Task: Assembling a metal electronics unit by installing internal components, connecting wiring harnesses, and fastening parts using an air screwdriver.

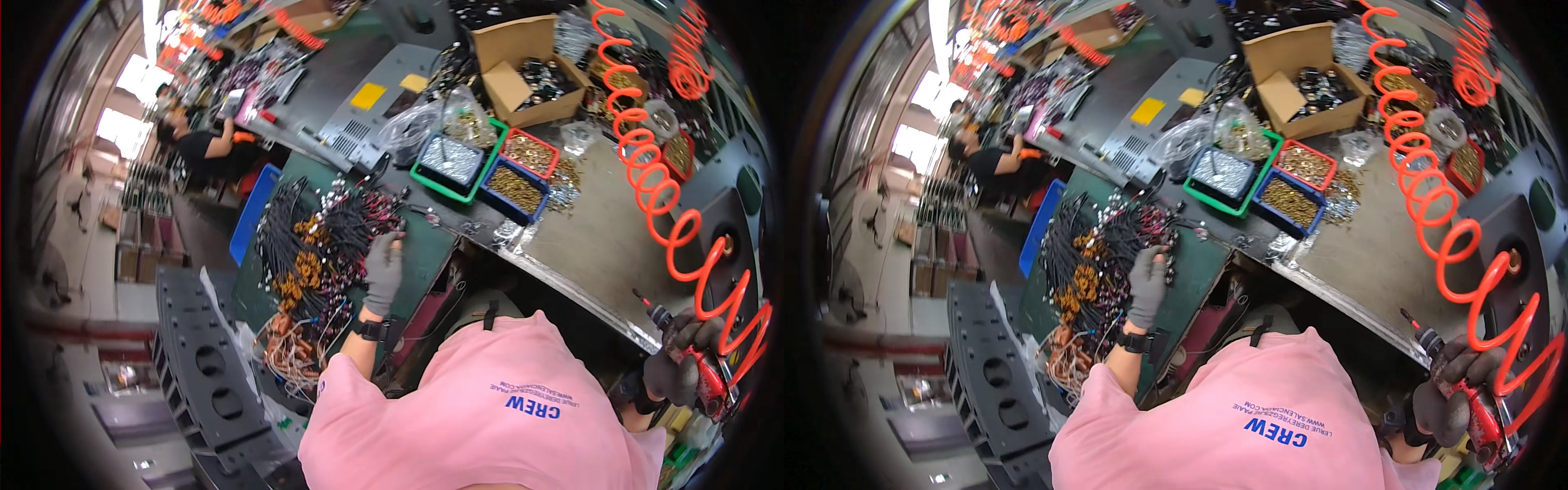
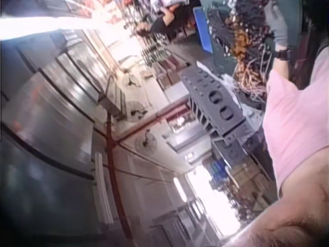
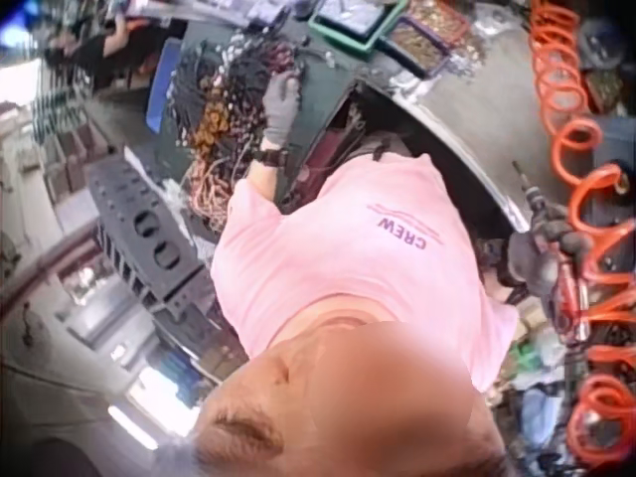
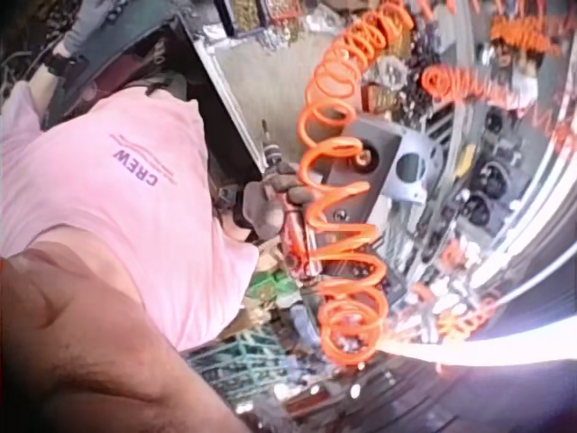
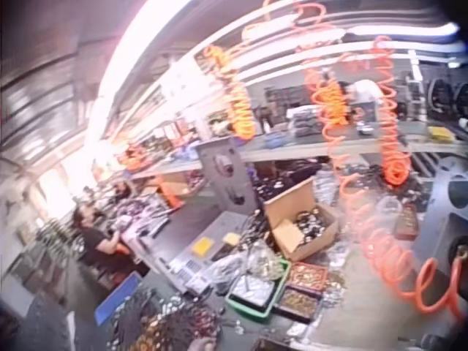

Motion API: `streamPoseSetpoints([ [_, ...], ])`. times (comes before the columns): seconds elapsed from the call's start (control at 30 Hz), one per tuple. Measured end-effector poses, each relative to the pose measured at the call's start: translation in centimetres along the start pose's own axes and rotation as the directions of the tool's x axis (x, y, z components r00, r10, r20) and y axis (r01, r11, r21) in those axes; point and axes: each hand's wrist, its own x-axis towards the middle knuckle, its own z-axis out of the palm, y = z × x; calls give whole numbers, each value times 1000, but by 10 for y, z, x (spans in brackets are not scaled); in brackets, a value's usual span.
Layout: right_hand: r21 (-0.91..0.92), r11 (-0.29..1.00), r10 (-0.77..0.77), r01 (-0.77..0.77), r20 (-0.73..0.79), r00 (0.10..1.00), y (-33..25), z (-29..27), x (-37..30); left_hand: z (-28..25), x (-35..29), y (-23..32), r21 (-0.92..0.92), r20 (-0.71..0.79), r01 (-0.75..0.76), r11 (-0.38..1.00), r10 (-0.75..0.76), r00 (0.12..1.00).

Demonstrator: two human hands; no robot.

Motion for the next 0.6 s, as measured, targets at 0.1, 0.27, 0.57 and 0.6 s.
streamPoseSetpoints([
  [0.1, 97, 995, 15, -20, 54, 998, 5, 1, 6, -40, -19, -32, -150, -192, 195, 969, -222, 956],
  [0.27, 123, 988, -126, 97, 257, 958, 13, 8, 28, -83, -10, -73, -286, 26, 342, 895, -349, 937],
  [0.57, 92, 991, -119, 98, 265, 957, 5, -3, 33, -90, 82, -111, 836, -355, 415, 359, -222, 908],
  [0.6, 78, 989, -142, 125, 288, 947, 4, -4, 33, -83, 94, -105, 845, -344, 360, 396, -114, 932],
])
